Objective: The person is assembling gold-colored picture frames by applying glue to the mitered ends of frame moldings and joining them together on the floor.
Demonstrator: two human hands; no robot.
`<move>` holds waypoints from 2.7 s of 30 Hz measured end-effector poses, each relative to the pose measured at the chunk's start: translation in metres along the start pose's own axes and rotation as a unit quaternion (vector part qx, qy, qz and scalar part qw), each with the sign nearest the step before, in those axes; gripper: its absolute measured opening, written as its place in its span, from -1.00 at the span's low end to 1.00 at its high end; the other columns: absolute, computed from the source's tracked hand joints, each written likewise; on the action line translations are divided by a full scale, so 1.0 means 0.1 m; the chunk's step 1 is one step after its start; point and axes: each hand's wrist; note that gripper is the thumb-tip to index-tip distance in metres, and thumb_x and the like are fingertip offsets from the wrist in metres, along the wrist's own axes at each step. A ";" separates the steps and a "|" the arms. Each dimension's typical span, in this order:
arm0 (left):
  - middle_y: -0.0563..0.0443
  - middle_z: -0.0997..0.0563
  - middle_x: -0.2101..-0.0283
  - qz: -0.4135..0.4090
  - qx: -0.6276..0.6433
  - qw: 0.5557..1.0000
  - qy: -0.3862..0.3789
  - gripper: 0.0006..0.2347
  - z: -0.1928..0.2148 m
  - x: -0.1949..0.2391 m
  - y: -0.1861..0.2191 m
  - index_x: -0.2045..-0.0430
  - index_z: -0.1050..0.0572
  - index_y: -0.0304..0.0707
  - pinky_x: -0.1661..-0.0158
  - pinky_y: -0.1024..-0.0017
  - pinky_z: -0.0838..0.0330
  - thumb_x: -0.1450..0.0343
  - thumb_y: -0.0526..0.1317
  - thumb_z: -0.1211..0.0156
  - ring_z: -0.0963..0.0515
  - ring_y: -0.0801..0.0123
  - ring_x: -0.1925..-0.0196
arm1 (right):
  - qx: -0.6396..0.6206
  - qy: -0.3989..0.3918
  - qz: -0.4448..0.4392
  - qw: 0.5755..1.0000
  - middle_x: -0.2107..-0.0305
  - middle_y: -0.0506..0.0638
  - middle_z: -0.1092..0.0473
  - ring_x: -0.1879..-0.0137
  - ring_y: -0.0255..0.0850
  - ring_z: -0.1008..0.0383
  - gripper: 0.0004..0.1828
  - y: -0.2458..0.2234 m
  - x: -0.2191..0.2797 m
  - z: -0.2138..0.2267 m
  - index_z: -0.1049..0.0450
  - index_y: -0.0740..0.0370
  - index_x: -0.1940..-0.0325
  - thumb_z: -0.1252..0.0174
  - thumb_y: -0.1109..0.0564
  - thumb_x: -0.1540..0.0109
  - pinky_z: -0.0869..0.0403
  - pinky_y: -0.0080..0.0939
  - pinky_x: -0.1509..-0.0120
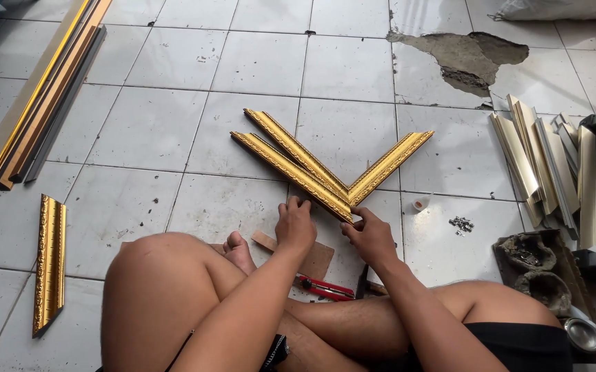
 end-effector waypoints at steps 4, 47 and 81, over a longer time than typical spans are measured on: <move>-0.08 -0.44 0.35 -0.069 -0.038 0.996 0.050 -0.88 -0.11 -0.07 -0.16 0.39 -0.49 -0.28 0.34 0.26 -0.48 -0.25 -0.35 -0.11 -0.47 0.14 0.22 | 0.073 0.026 0.023 0.997 0.41 0.21 -0.44 0.30 -0.04 -0.48 -0.61 0.02 0.05 -0.01 -0.36 0.31 0.06 -0.16 0.12 -0.07 -0.47 -0.15 0.25; 0.13 -0.54 0.38 0.223 0.007 0.967 0.127 -0.81 2.21 0.14 -2.28 0.35 -0.46 -0.04 0.29 0.33 -0.40 -0.24 -0.11 -0.03 -0.51 0.28 0.25 | 0.103 0.044 -0.041 0.993 0.34 0.28 -0.45 0.17 0.11 -0.43 -0.52 0.54 -0.09 0.15 -0.43 0.37 0.04 0.11 -0.09 -0.23 -0.42 0.01 0.20; 0.14 -0.45 0.25 -0.369 -0.389 0.844 0.027 -0.56 1.65 -0.33 -0.54 0.17 -0.33 0.24 0.01 0.24 -0.23 -0.14 -0.38 -0.15 -0.38 0.33 0.09 | -0.094 0.116 0.056 0.987 0.27 0.21 -0.33 0.06 0.00 -0.26 -0.64 -0.03 0.46 0.37 -0.35 0.36 0.01 0.20 0.02 -0.34 -0.31 0.02 0.06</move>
Point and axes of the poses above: each hand's wrist, its own x-axis away from the middle knuckle, its own z-axis out of the back of the hand, y = z × x
